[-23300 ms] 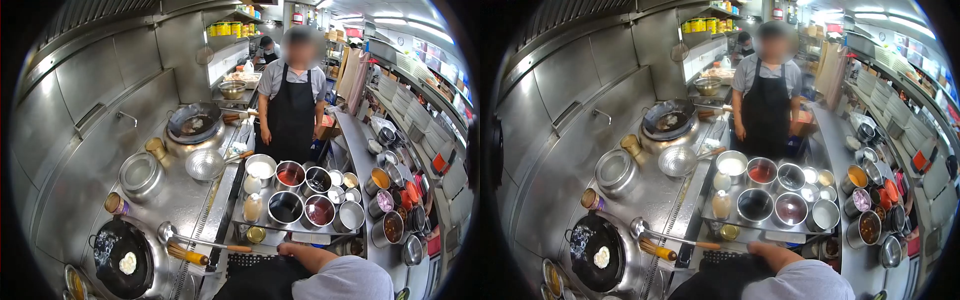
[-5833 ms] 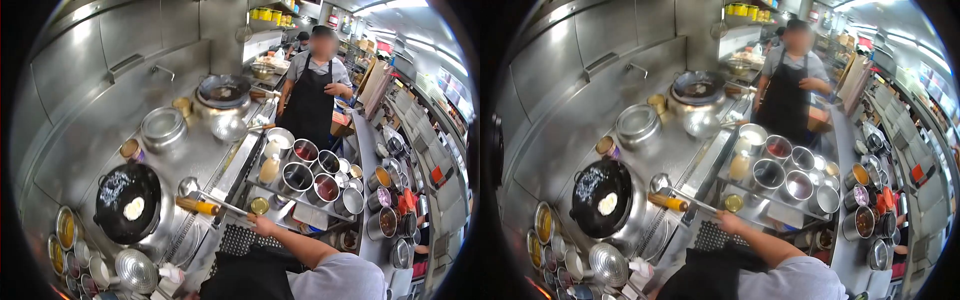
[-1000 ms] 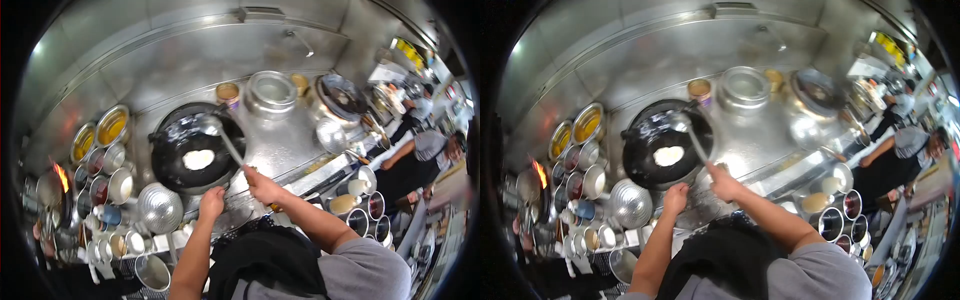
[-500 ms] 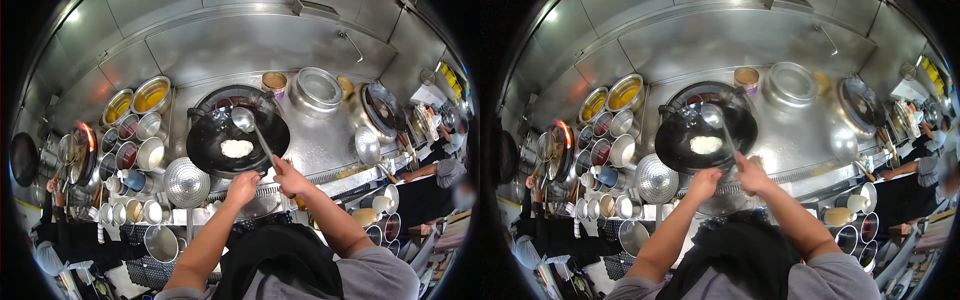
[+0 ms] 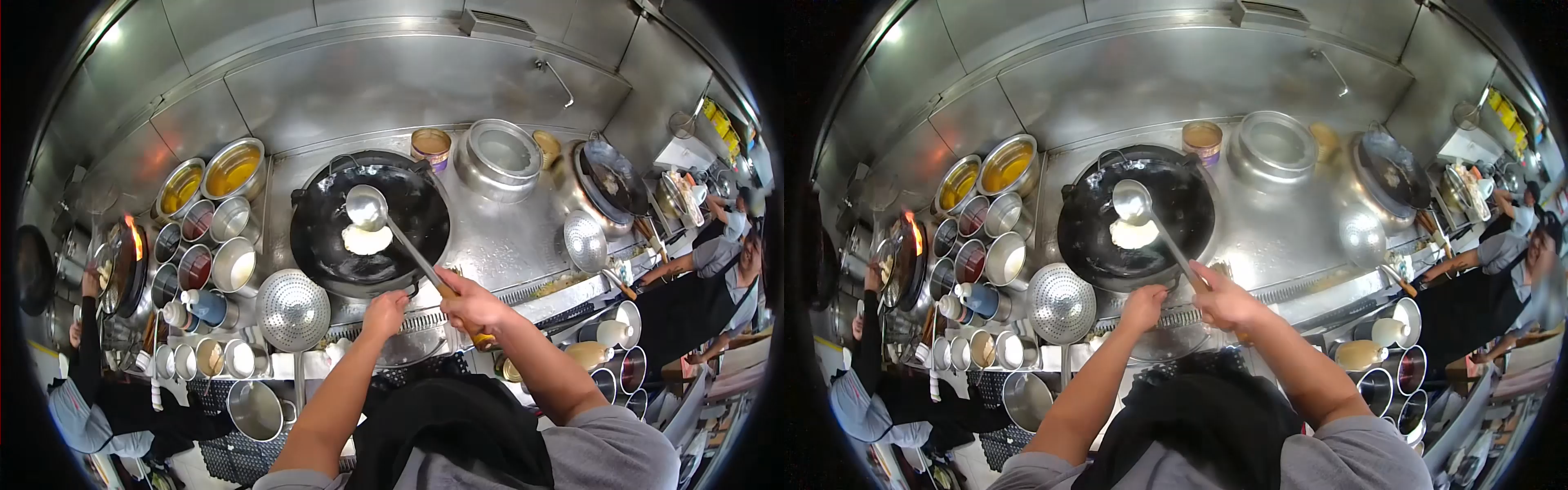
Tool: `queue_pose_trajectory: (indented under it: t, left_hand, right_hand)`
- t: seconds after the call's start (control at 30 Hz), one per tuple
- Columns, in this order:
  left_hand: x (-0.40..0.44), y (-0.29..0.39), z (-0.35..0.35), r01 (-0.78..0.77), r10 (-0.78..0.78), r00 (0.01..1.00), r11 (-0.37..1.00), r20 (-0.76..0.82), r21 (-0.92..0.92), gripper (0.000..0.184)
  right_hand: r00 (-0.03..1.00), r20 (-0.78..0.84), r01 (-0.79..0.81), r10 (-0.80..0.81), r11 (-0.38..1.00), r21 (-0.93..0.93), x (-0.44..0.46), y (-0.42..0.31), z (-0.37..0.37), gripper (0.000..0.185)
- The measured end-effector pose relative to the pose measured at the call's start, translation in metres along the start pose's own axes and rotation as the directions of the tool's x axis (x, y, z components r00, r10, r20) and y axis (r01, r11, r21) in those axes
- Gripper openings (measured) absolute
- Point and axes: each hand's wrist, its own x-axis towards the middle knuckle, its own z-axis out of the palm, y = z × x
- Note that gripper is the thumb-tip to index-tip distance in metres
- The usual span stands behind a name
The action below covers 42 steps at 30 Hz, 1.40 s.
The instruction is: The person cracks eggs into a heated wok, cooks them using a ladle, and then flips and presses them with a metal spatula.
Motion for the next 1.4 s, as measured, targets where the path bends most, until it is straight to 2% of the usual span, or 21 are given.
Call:
queue_pose_trajectory:
  t: [0.03, 0.13, 0.2, 0.27, 0.33, 0.4, 0.5, 0.67, 0.77, 0.87, 0.97, 1.0, 1.1, 1.23, 1.37, 1.4]
  left_hand:
    - [-0.002, -0.007, 0.005, -0.008, 0.008, 1.0, 1.0, -0.005, -0.003, 0.02]
    - [-0.005, -0.012, 0.012, -0.028, 0.025, 0.996, 0.999, -0.088, -0.042, 0.019]
    - [-0.007, 0.001, 0.0, 0.018, -0.021, 0.998, 0.998, -0.057, -0.055, 0.021]
    - [-0.01, 0.009, -0.007, 0.034, -0.037, 0.998, 0.997, -0.045, -0.065, 0.022]
    - [-0.012, 0.014, -0.016, 0.016, -0.017, 0.999, 0.999, -0.03, -0.035, 0.022]
    - [-0.018, 0.025, -0.028, -0.007, 0.007, 1.0, 1.0, -0.02, -0.015, 0.023]
    - [-0.025, 0.04, -0.04, -0.036, 0.035, 0.999, 0.999, -0.033, -0.026, 0.024]
    - [-0.027, 0.057, -0.057, 0.002, -0.002, 1.0, 1.0, -0.03, -0.011, 0.021]
    - [-0.027, 0.054, -0.055, 0.019, -0.019, 1.0, 1.0, -0.021, 0.003, 0.022]
    - [-0.027, 0.057, -0.056, 0.034, -0.034, 0.999, 0.998, -0.007, -0.044, 0.021]
    - [-0.025, 0.048, -0.044, 0.038, -0.036, 0.999, 0.999, 0.032, -0.036, 0.021]
    - [-0.023, 0.041, -0.036, 0.035, -0.034, 0.998, 0.999, 0.048, -0.021, 0.021]
    - [-0.021, 0.027, -0.016, 0.045, -0.045, 0.998, 0.999, 0.05, -0.003, 0.021]
    - [-0.014, 0.007, 0.003, 0.045, -0.045, 0.999, 0.999, 0.01, 0.005, 0.021]
    - [-0.005, 0.007, 0.001, 0.107, -0.107, 0.994, 0.994, 0.021, -0.009, 0.021]
    - [-0.004, 0.007, 0.0, 0.114, -0.113, 0.993, 0.993, 0.032, -0.011, 0.021]
  right_hand:
    - [1.0, -0.011, 0.026, -0.028, 0.982, -0.188, -0.003, 0.003, -0.003, 0.082]
    - [0.98, -0.097, 0.095, -0.171, 0.844, -0.528, -0.012, 0.02, -0.01, 0.081]
    - [0.981, -0.195, -0.1, -0.012, 0.827, -0.553, -0.022, -0.01, 0.01, 0.082]
    - [0.967, -0.215, -0.029, -0.139, 0.775, -0.631, -0.012, 0.004, 0.01, 0.082]
    - [0.964, -0.237, -0.062, -0.12, 0.766, -0.639, -0.009, 0.004, 0.009, 0.08]
    - [0.946, -0.192, 0.067, -0.262, 0.735, -0.675, 0.005, 0.017, 0.0, 0.081]
    - [0.942, -0.182, 0.115, -0.281, 0.783, -0.611, 0.008, 0.017, -0.001, 0.081]
    - [0.969, -0.196, 0.028, -0.149, 0.859, -0.511, 0.008, 0.004, 0.009, 0.081]
    - [0.978, -0.206, -0.082, -0.009, 0.901, -0.426, 0.006, -0.012, 0.025, 0.081]
    - [0.983, -0.183, -0.072, 0.012, 0.944, -0.321, 0.018, -0.009, 0.036, 0.083]
    - [0.992, -0.126, -0.015, 0.017, 1.0, 0.015, 0.042, 0.011, 0.038, 0.086]
    - [0.998, -0.05, -0.027, 0.035, 0.988, 0.155, 0.038, 0.007, 0.041, 0.084]
    - [0.999, 0.039, -0.027, 0.011, 0.893, 0.45, 0.048, 0.02, 0.035, 0.085]
    - [0.995, 0.097, -0.039, 0.002, 0.926, 0.375, 0.032, 0.029, 0.026, 0.082]
    - [0.998, 0.055, 0.025, -0.031, 0.995, 0.1, -0.003, 0.01, 0.016, 0.083]
    - [0.998, 0.028, 0.055, -0.058, 0.994, 0.099, -0.008, 0.007, 0.017, 0.085]
